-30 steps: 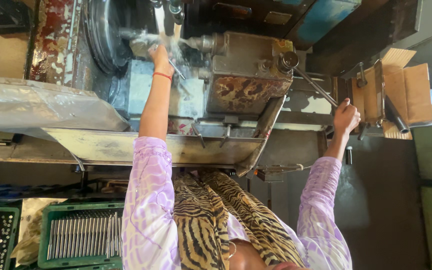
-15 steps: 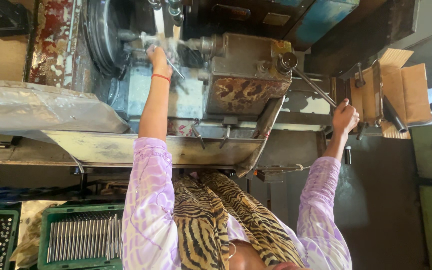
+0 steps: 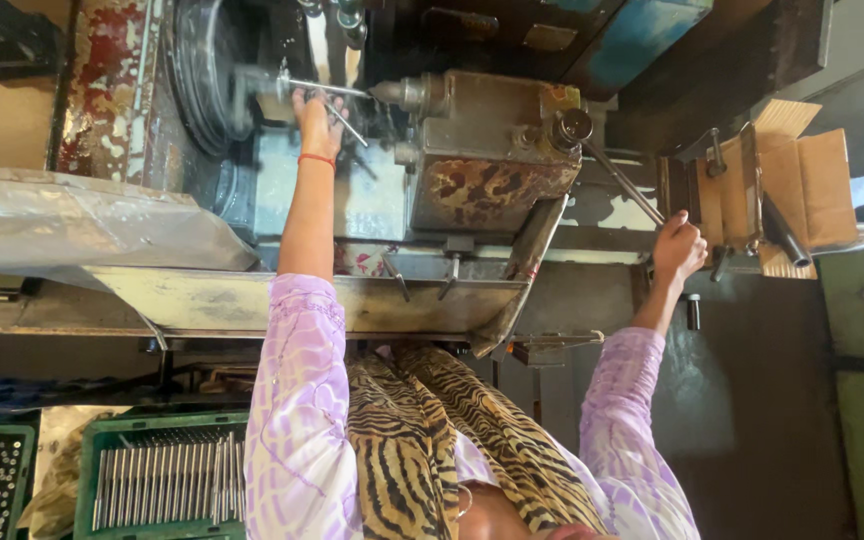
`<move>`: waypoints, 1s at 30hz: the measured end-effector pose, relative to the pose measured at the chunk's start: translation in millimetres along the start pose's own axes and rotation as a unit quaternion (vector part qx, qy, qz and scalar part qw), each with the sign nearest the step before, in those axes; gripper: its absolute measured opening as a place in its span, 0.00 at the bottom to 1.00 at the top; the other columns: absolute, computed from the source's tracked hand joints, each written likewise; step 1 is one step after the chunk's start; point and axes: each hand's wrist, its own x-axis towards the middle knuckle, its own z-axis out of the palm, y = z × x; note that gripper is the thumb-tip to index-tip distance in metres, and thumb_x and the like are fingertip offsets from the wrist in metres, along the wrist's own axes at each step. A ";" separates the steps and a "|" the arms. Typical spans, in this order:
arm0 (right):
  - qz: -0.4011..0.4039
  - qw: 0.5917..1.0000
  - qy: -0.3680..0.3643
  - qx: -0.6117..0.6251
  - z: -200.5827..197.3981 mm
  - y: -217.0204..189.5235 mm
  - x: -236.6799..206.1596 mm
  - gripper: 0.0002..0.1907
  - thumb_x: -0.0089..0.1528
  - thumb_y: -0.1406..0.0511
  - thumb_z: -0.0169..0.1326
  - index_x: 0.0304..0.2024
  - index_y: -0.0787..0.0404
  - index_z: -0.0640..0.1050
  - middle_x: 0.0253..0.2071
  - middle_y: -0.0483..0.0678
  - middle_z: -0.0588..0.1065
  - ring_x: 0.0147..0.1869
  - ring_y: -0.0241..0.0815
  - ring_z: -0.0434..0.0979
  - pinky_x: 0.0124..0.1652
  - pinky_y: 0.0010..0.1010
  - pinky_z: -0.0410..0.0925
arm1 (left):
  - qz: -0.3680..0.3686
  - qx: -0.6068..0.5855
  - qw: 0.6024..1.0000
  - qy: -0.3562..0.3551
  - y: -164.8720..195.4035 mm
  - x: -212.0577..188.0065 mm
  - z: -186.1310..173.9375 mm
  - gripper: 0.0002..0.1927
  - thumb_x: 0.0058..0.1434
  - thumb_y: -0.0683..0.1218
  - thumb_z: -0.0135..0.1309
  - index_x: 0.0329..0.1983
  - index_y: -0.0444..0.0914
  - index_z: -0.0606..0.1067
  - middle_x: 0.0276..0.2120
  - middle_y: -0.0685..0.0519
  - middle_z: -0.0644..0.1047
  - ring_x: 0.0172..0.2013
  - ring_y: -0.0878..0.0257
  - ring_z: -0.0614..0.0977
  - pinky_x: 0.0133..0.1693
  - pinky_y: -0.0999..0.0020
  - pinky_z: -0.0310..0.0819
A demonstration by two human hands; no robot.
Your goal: The person repeatedly picks up metal rods from a green crate, inserts them into a grinding machine, and operates a lever to activate the grinding wheel. After each cycle, the person removes the rod and places it back into the crate. The process is repeated continuously throughout the clip.
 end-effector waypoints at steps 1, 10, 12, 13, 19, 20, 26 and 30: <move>0.001 1.000 0.010 -0.007 0.4 -0.8 0.4 0.31 0.74 0.49 0.43 0.29 0.64 0.82 0.31 0.66 0.78 0.37 0.72 0.77 0.40 0.61 0.69 | -0.007 -0.004 1.000 -0.001 -0.3 0.5 -0.2 0.24 0.67 0.42 0.47 0.63 0.53 0.59 0.40 0.51 0.73 0.32 0.59 0.78 0.37 0.59 0.76; -0.004 0.999 0.009 0.038 1.9 -5.5 18.9 0.29 0.74 0.52 0.44 0.29 0.64 0.81 0.32 0.64 0.77 0.38 0.70 0.77 0.40 0.60 0.68 | 0.044 0.000 0.999 -0.031 -8.7 4.2 15.2 0.20 0.65 0.38 0.55 0.55 0.46 0.63 0.46 0.54 0.71 0.41 0.57 0.78 0.44 0.48 0.72; -0.015 0.999 0.034 0.039 3.1 -6.1 18.3 0.28 0.73 0.52 0.45 0.29 0.64 0.81 0.31 0.64 0.77 0.37 0.70 0.77 0.39 0.60 0.67 | 0.081 -0.039 0.992 -0.083 -9.9 3.5 18.9 0.22 0.66 0.37 0.55 0.57 0.46 0.62 0.48 0.52 0.70 0.45 0.55 0.77 0.50 0.44 0.75; -0.021 0.998 0.048 0.041 3.7 -6.4 18.2 0.28 0.73 0.52 0.46 0.28 0.64 0.81 0.31 0.64 0.77 0.36 0.70 0.77 0.38 0.60 0.67 | 0.072 -0.035 0.992 -0.094 -9.6 2.8 20.5 0.23 0.65 0.38 0.54 0.58 0.48 0.61 0.49 0.52 0.70 0.46 0.55 0.76 0.50 0.42 0.74; -0.022 0.999 0.032 0.032 5.9 -8.1 21.2 0.29 0.74 0.54 0.46 0.27 0.66 0.80 0.29 0.64 0.76 0.35 0.69 0.77 0.38 0.60 0.67 | 0.070 -0.021 0.989 -0.130 -7.8 0.2 24.3 0.25 0.65 0.38 0.53 0.60 0.50 0.58 0.54 0.51 0.69 0.51 0.53 0.76 0.50 0.34 0.74; -0.014 0.999 0.033 0.037 6.1 -8.2 21.6 0.29 0.74 0.54 0.46 0.26 0.66 0.79 0.29 0.64 0.76 0.35 0.69 0.77 0.38 0.59 0.68 | 0.070 -0.020 0.989 -0.127 -8.1 0.6 24.0 0.25 0.65 0.38 0.53 0.60 0.50 0.58 0.54 0.51 0.69 0.51 0.53 0.76 0.50 0.34 0.74; -0.004 0.998 0.041 0.050 7.2 -6.3 21.1 0.29 0.73 0.54 0.45 0.25 0.66 0.79 0.26 0.64 0.76 0.33 0.68 0.78 0.37 0.58 0.69 | 0.047 -0.043 0.996 -0.067 -10.9 7.7 15.9 0.28 0.64 0.38 0.52 0.61 0.53 0.58 0.52 0.50 0.69 0.50 0.53 0.77 0.50 0.34 0.72; -0.005 0.998 0.037 0.051 8.3 -4.6 21.5 0.30 0.74 0.54 0.45 0.25 0.66 0.79 0.25 0.64 0.76 0.32 0.68 0.78 0.37 0.58 0.69 | 0.055 -0.073 0.996 0.006 -9.6 10.7 8.2 0.28 0.64 0.37 0.52 0.62 0.52 0.58 0.53 0.52 0.68 0.48 0.53 0.75 0.53 0.28 0.70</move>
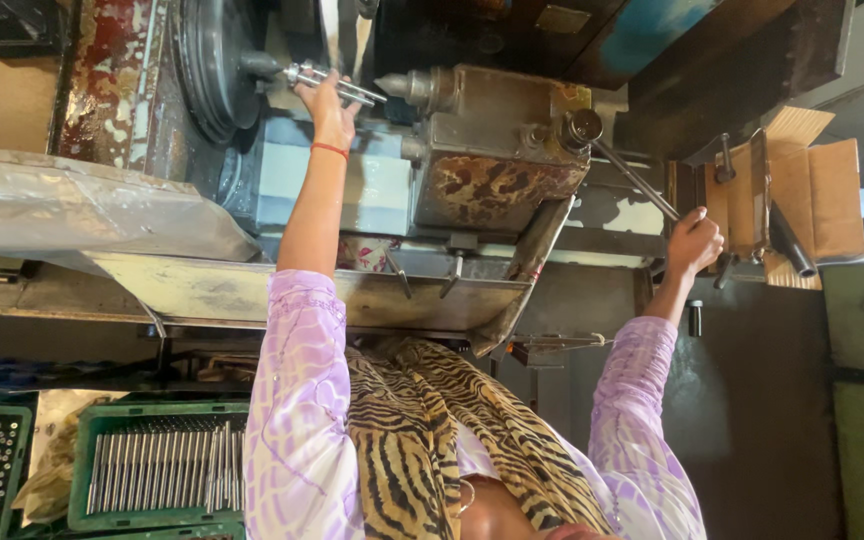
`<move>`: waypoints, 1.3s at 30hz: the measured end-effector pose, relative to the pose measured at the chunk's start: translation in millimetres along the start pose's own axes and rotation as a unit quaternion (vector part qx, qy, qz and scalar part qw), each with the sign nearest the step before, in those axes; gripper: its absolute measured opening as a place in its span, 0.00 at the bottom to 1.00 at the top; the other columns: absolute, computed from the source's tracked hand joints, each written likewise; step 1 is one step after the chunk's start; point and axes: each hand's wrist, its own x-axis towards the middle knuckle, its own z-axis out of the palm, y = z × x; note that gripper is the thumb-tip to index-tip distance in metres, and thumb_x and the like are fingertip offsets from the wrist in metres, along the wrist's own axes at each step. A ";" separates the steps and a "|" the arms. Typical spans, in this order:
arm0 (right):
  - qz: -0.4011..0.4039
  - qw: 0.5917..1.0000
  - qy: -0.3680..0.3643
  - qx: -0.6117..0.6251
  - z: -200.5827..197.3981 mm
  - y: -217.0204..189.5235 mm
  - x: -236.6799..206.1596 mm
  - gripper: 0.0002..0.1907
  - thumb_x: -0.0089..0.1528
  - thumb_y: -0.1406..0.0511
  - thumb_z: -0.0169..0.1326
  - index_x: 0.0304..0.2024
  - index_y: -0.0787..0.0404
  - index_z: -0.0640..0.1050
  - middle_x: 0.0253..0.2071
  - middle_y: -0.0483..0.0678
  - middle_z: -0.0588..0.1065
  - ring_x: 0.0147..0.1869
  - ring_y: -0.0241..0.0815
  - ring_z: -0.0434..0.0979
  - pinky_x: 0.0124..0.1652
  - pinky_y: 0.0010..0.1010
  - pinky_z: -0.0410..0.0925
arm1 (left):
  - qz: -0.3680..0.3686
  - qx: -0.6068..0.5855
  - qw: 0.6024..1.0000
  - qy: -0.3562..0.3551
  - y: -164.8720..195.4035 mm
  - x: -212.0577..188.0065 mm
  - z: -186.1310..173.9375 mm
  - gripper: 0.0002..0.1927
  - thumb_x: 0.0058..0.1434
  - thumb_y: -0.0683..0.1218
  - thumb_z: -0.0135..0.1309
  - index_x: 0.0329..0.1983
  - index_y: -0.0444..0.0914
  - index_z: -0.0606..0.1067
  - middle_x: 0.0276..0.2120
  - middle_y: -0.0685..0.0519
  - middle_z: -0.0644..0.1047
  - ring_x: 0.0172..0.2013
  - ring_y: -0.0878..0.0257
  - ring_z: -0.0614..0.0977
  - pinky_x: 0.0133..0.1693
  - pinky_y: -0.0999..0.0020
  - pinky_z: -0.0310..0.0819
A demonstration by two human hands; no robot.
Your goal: The person repeatedly picks up metal rods from a green crate, inserts them into a grinding machine, and operates a lever to activate the grinding wheel. After each cycle, the person removes the rod and places it back into the crate. The process is repeated continuously throughout the clip.
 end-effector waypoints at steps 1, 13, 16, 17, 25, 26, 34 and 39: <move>-0.003 1.000 0.004 -0.002 0.1 0.7 0.2 0.30 0.74 0.54 0.45 0.25 0.66 0.79 0.25 0.64 0.76 0.32 0.68 0.78 0.37 0.58 0.70 | 0.012 -0.007 1.000 0.005 1.1 0.5 -1.5 0.29 0.64 0.36 0.52 0.62 0.52 0.58 0.53 0.52 0.68 0.48 0.53 0.75 0.54 0.27 0.70; -0.071 0.991 -0.088 0.071 -9.9 25.1 -36.9 0.23 0.77 0.53 0.43 0.40 0.65 0.77 0.37 0.66 0.77 0.44 0.72 0.77 0.43 0.60 0.67 | 0.046 -0.116 0.992 -0.014 13.0 -3.4 -5.2 0.35 0.63 0.35 0.54 0.66 0.55 0.55 0.54 0.49 0.69 0.50 0.51 0.76 0.60 0.23 0.60; -0.090 0.995 -0.012 0.046 -12.3 34.0 -52.5 0.20 0.73 0.51 0.49 0.48 0.62 0.77 0.39 0.66 0.77 0.41 0.71 0.77 0.36 0.56 0.67 | 0.031 -0.138 0.990 -0.001 14.0 -6.9 -2.9 0.34 0.62 0.36 0.55 0.64 0.55 0.56 0.55 0.52 0.69 0.50 0.51 0.76 0.57 0.26 0.61; -0.055 0.996 -0.038 0.059 -13.0 35.6 -54.8 0.21 0.74 0.50 0.50 0.47 0.62 0.76 0.39 0.64 0.78 0.42 0.69 0.78 0.38 0.56 0.68 | 0.035 -0.152 0.988 -0.007 14.6 -8.3 -3.2 0.32 0.62 0.36 0.55 0.63 0.53 0.57 0.55 0.51 0.69 0.50 0.50 0.76 0.57 0.27 0.64; 0.037 0.961 -0.136 0.238 -21.5 32.9 -75.1 0.27 0.69 0.55 0.48 0.68 0.57 0.63 0.32 0.49 0.78 0.29 0.47 0.81 0.33 0.41 0.70 | 0.036 -0.165 0.986 -0.011 15.9 -20.4 -9.6 0.25 0.62 0.39 0.56 0.59 0.46 0.61 0.51 0.49 0.70 0.49 0.49 0.78 0.51 0.33 0.73; 0.031 0.964 -0.123 0.235 -22.5 33.5 -83.8 0.29 0.70 0.54 0.49 0.69 0.59 0.62 0.29 0.49 0.77 0.27 0.44 0.78 0.31 0.39 0.68 | 0.040 -0.164 0.986 -0.020 16.6 -19.9 -7.4 0.24 0.62 0.39 0.56 0.58 0.45 0.62 0.51 0.48 0.71 0.48 0.49 0.78 0.51 0.36 0.74; 0.428 0.835 -0.041 0.345 -38.1 25.0 -282.9 0.22 0.68 0.55 0.56 0.52 0.66 0.75 0.46 0.49 0.74 0.46 0.40 0.75 0.44 0.38 0.69 | 0.167 -0.097 0.980 0.049 51.7 -51.9 29.2 0.15 0.66 0.41 0.56 0.47 0.41 0.62 0.37 0.52 0.70 0.30 0.63 0.71 0.30 0.64 0.67; 0.644 0.543 -0.108 0.528 -48.5 13.4 -407.1 0.18 0.68 0.57 0.57 0.50 0.65 0.74 0.43 0.48 0.75 0.42 0.39 0.75 0.37 0.34 0.67 | 0.213 0.024 0.965 -0.154 82.0 -168.5 -40.9 0.08 0.67 0.44 0.55 0.40 0.42 0.67 0.29 0.59 0.71 0.22 0.74 0.63 0.22 0.76 0.56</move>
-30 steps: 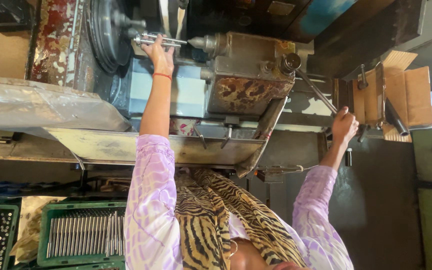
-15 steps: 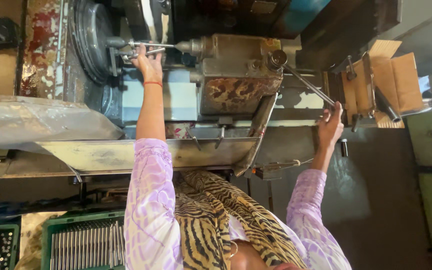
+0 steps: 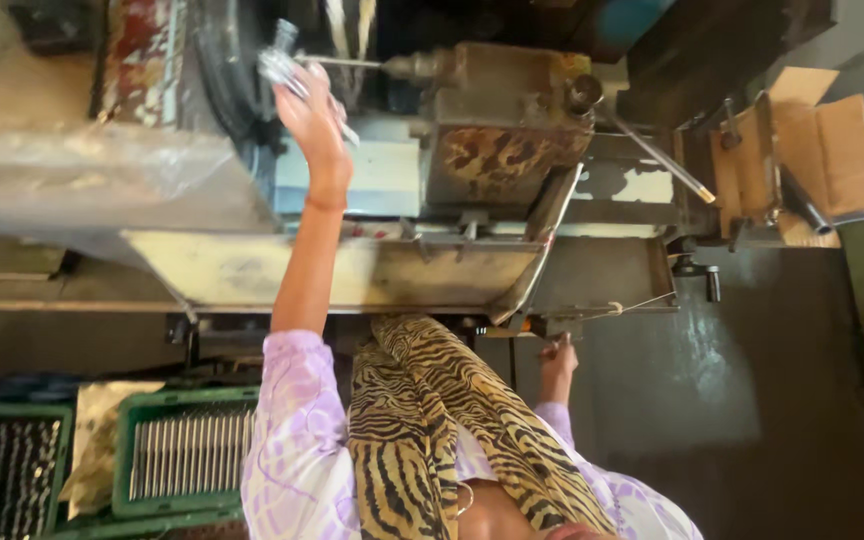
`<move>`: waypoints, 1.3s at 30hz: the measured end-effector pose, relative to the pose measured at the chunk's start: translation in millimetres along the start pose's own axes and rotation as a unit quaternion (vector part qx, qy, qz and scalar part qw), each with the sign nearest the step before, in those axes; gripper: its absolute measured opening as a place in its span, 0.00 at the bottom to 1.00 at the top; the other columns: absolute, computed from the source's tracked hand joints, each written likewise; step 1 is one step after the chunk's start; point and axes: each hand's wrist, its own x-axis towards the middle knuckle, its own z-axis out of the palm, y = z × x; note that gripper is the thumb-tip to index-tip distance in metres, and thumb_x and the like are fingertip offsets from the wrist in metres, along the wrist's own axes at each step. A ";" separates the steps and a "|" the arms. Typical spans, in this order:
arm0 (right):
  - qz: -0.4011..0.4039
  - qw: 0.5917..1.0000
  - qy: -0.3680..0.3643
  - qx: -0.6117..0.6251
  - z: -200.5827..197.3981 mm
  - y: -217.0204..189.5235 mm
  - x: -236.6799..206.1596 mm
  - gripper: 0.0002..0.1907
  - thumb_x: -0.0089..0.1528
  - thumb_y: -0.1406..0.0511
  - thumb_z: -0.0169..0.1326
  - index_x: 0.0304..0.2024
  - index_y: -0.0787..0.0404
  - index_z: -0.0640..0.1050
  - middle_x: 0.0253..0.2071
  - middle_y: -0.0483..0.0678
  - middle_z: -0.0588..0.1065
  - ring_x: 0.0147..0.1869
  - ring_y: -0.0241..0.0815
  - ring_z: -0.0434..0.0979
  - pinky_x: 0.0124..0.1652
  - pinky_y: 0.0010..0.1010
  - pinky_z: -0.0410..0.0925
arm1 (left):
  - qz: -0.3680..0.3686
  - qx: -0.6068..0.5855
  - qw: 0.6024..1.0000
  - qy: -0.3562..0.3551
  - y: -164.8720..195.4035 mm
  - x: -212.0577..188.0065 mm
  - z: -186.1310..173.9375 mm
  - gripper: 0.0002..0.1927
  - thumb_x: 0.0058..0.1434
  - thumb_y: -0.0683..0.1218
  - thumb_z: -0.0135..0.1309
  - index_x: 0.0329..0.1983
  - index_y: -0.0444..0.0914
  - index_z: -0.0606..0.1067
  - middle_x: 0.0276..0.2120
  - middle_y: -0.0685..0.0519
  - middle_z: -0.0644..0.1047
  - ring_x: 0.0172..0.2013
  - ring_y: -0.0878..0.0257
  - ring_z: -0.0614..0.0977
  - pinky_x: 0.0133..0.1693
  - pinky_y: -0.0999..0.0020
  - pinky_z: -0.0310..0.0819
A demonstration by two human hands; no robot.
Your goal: The person repeatedly picks up metal rods from a green crate, inserts them into a grinding machine, and operates a lever to activate the grinding wheel. After each cycle, the person removes the rod and places it back into the crate. The process is repeated continuously throughout the clip.
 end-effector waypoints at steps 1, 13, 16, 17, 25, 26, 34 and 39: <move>0.009 1.000 -0.007 0.025 -6.5 6.5 -1.3 0.18 0.68 0.57 0.57 0.49 0.65 0.74 0.42 0.48 0.75 0.41 0.39 0.75 0.36 0.33 0.67 | -0.012 0.051 0.999 -0.007 12.9 -25.4 -13.5 0.09 0.67 0.43 0.56 0.39 0.42 0.67 0.29 0.60 0.72 0.22 0.75 0.63 0.22 0.77 0.54; -0.098 0.975 -0.102 -0.169 -17.8 74.7 -85.5 0.13 0.59 0.66 0.57 0.47 0.59 0.81 0.33 0.47 0.80 0.26 0.41 0.74 0.21 0.28 0.62 | 0.118 0.601 0.790 -0.011 172.4 -242.0 -255.3 0.18 0.64 0.51 0.67 0.31 0.37 0.71 0.19 0.56 0.72 0.20 0.64 0.74 0.25 0.68 0.65; -0.098 0.921 -0.320 -0.200 8.6 143.1 -161.3 0.18 0.64 0.59 0.61 0.52 0.62 0.80 0.39 0.50 0.82 0.36 0.37 0.82 0.34 0.27 0.72 | 0.209 0.720 0.661 -0.032 209.4 -290.1 -304.2 0.22 0.60 0.56 0.69 0.40 0.36 0.74 0.23 0.52 0.76 0.22 0.52 0.77 0.24 0.61 0.66; -0.109 0.872 -0.353 -0.321 12.4 165.1 -190.1 0.17 0.67 0.57 0.58 0.52 0.61 0.79 0.37 0.49 0.82 0.35 0.34 0.78 0.32 0.23 0.68 | 0.158 0.688 0.709 -0.006 217.8 -307.1 -318.7 0.21 0.60 0.55 0.68 0.38 0.36 0.73 0.22 0.53 0.75 0.21 0.56 0.75 0.24 0.63 0.66; -0.051 0.544 -0.753 -0.366 10.1 307.8 -398.8 0.18 0.74 0.54 0.45 0.41 0.62 0.74 0.22 0.37 0.62 0.24 0.28 0.57 0.25 0.22 0.54 | 0.030 0.385 0.908 0.160 242.2 -393.4 -401.7 0.26 0.65 0.46 0.67 0.21 0.39 0.63 0.21 0.64 0.62 0.24 0.75 0.59 0.24 0.72 0.51; -0.050 0.546 -0.752 -0.366 6.6 315.9 -412.0 0.19 0.74 0.54 0.45 0.40 0.62 0.73 0.23 0.37 0.62 0.24 0.28 0.58 0.25 0.22 0.54 | 0.037 0.370 0.911 0.178 247.3 -400.0 -408.3 0.25 0.65 0.46 0.66 0.20 0.39 0.63 0.20 0.64 0.62 0.24 0.75 0.59 0.24 0.71 0.51; -0.030 0.551 -0.760 -0.343 -24.2 342.9 -454.2 0.19 0.73 0.52 0.45 0.39 0.60 0.71 0.21 0.36 0.59 0.21 0.27 0.54 0.22 0.23 0.50 | 0.101 0.323 0.917 0.212 297.0 -445.1 -413.1 0.22 0.66 0.48 0.63 0.22 0.41 0.65 0.21 0.65 0.64 0.23 0.75 0.60 0.24 0.72 0.51; 0.004 0.585 -0.701 -0.407 -35.9 343.7 -467.2 0.20 0.71 0.51 0.47 0.43 0.62 0.75 0.19 0.36 0.59 0.18 0.26 0.54 0.18 0.24 0.50 | 0.290 0.551 0.773 0.124 313.3 -460.6 -424.3 0.22 0.60 0.49 0.68 0.22 0.38 0.67 0.19 0.64 0.67 0.22 0.75 0.65 0.23 0.73 0.56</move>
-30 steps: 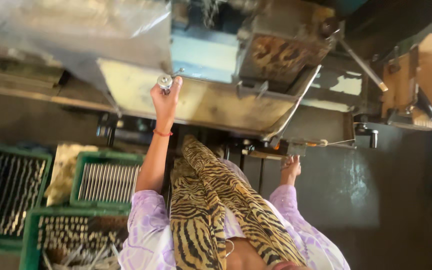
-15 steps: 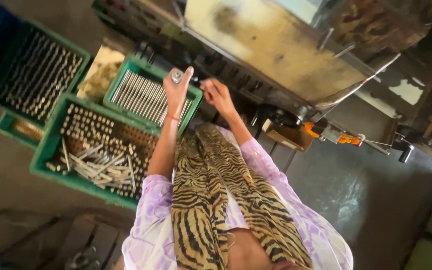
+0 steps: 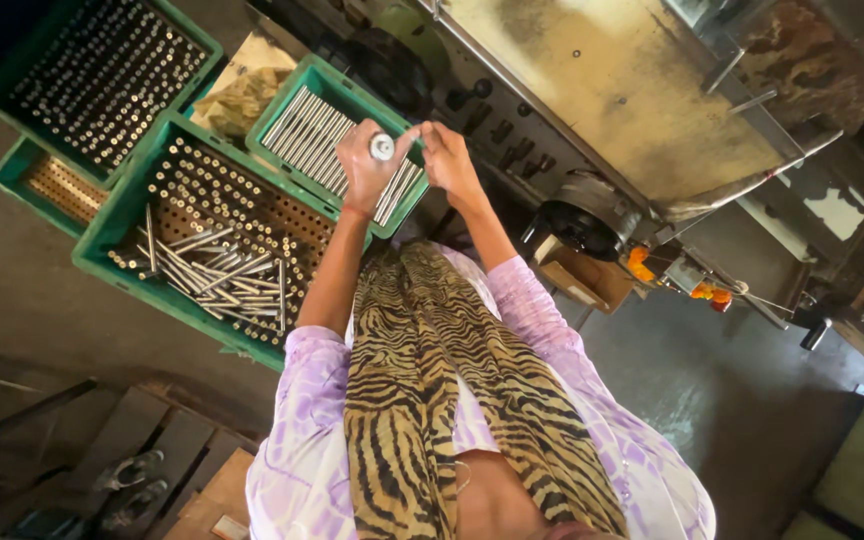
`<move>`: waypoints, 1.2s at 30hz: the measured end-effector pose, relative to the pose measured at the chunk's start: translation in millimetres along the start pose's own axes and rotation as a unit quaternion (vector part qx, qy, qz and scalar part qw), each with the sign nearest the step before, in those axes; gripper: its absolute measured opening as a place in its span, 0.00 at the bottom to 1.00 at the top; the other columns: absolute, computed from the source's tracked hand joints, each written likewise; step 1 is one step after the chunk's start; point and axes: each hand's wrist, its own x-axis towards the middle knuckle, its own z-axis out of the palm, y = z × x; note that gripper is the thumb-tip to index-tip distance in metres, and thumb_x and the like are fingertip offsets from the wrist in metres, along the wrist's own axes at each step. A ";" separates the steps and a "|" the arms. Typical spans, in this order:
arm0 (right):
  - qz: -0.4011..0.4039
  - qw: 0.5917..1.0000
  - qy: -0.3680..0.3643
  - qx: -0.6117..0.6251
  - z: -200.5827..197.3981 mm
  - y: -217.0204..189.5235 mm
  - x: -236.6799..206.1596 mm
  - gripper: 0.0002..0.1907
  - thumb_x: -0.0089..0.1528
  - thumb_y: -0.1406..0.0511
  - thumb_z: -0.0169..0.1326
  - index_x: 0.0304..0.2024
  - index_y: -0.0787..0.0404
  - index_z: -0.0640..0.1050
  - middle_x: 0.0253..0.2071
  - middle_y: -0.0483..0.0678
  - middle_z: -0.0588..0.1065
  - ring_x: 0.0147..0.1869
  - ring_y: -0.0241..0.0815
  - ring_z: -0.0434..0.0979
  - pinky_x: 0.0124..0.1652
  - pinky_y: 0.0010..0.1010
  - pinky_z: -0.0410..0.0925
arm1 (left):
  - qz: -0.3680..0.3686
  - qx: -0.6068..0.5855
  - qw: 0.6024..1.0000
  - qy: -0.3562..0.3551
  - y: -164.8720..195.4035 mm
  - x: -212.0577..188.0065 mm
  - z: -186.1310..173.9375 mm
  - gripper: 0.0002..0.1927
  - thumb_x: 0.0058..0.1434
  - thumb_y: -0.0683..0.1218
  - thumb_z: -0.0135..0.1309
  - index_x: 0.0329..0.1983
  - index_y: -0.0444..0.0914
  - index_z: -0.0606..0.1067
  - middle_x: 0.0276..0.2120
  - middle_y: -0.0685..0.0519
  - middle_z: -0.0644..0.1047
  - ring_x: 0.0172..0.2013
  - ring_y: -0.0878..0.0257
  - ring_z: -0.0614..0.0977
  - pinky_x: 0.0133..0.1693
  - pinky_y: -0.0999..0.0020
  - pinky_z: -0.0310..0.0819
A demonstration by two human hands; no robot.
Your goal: The person repeatedly picks up metal rods from a green crate, inserts them into a grinding machine, and operates a lever to activate the grinding wheel. After each cycle, the person removes the rod and places it back into the crate. The process is repeated continuously throughout the clip.
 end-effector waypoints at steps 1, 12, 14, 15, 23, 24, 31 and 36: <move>0.001 1.000 0.002 0.027 4.9 1.2 -0.7 0.21 0.70 0.51 0.47 0.46 0.62 0.76 0.19 0.36 0.58 0.17 0.26 0.53 0.18 0.24 0.49 | -0.069 -0.032 0.997 -0.006 -2.1 -1.7 1.2 0.21 0.59 0.47 0.69 0.22 0.38 0.67 0.18 0.64 0.68 0.20 0.76 0.66 0.21 0.74 0.56; -0.208 0.969 0.118 0.063 45.0 4.4 1.9 0.10 0.67 0.67 0.59 0.49 0.66 0.79 0.36 0.42 0.76 0.24 0.26 0.64 0.22 0.22 0.57 | -0.266 -0.330 0.906 -0.016 3.1 -0.4 5.3 0.07 0.70 0.46 0.55 0.41 0.37 0.73 0.33 0.60 0.76 0.34 0.71 0.73 0.35 0.71 0.69; -0.242 0.953 0.137 0.124 41.9 -1.6 0.3 0.09 0.67 0.67 0.59 0.47 0.66 0.78 0.41 0.42 0.78 0.23 0.27 0.63 0.21 0.22 0.56 | -0.236 -0.190 0.946 -0.118 -0.9 -16.5 -3.4 0.08 0.70 0.46 0.55 0.46 0.37 0.75 0.35 0.54 0.79 0.35 0.62 0.77 0.38 0.65 0.72; -0.278 0.941 0.126 0.145 36.6 -7.5 0.6 0.09 0.67 0.67 0.59 0.47 0.66 0.78 0.42 0.41 0.77 0.22 0.27 0.63 0.21 0.23 0.55 | -0.204 -0.034 0.964 -0.167 -6.2 -20.9 -3.9 0.08 0.70 0.46 0.56 0.44 0.36 0.75 0.34 0.49 0.79 0.35 0.55 0.78 0.37 0.60 0.71; -0.316 0.919 0.226 0.073 -41.4 -6.3 -43.5 0.10 0.70 0.65 0.59 0.50 0.66 0.78 0.25 0.40 0.67 0.20 0.29 0.59 0.22 0.24 0.55 | 0.017 0.244 0.927 -0.284 -73.0 -71.6 -57.6 0.14 0.53 0.35 0.47 0.42 0.35 0.76 0.40 0.41 0.79 0.41 0.42 0.79 0.47 0.50 0.71; -0.309 0.920 0.230 0.068 -47.9 1.8 -49.5 0.10 0.70 0.65 0.59 0.49 0.67 0.78 0.25 0.40 0.66 0.21 0.28 0.58 0.23 0.24 0.55 | -0.001 0.246 0.920 -0.304 -77.5 -68.1 -62.2 0.13 0.56 0.35 0.48 0.43 0.35 0.76 0.40 0.41 0.79 0.41 0.41 0.78 0.47 0.50 0.71; -0.274 0.913 0.302 0.001 -88.7 45.2 -91.2 0.11 0.70 0.65 0.58 0.50 0.68 0.78 0.24 0.39 0.65 0.21 0.27 0.57 0.23 0.25 0.56 | -0.134 0.295 0.832 -0.452 -73.6 -104.5 -128.5 0.12 0.66 0.50 0.50 0.38 0.38 0.79 0.38 0.41 0.80 0.41 0.42 0.81 0.44 0.48 0.75; -0.259 0.915 0.309 -0.017 -101.9 56.7 -104.0 0.11 0.70 0.65 0.58 0.49 0.67 0.78 0.20 0.37 0.62 0.20 0.25 0.56 0.22 0.22 0.53 | -0.083 0.404 0.730 -0.544 -74.3 -140.3 -151.6 0.09 0.63 0.44 0.50 0.35 0.41 0.82 0.38 0.46 0.83 0.42 0.49 0.85 0.40 0.55 0.81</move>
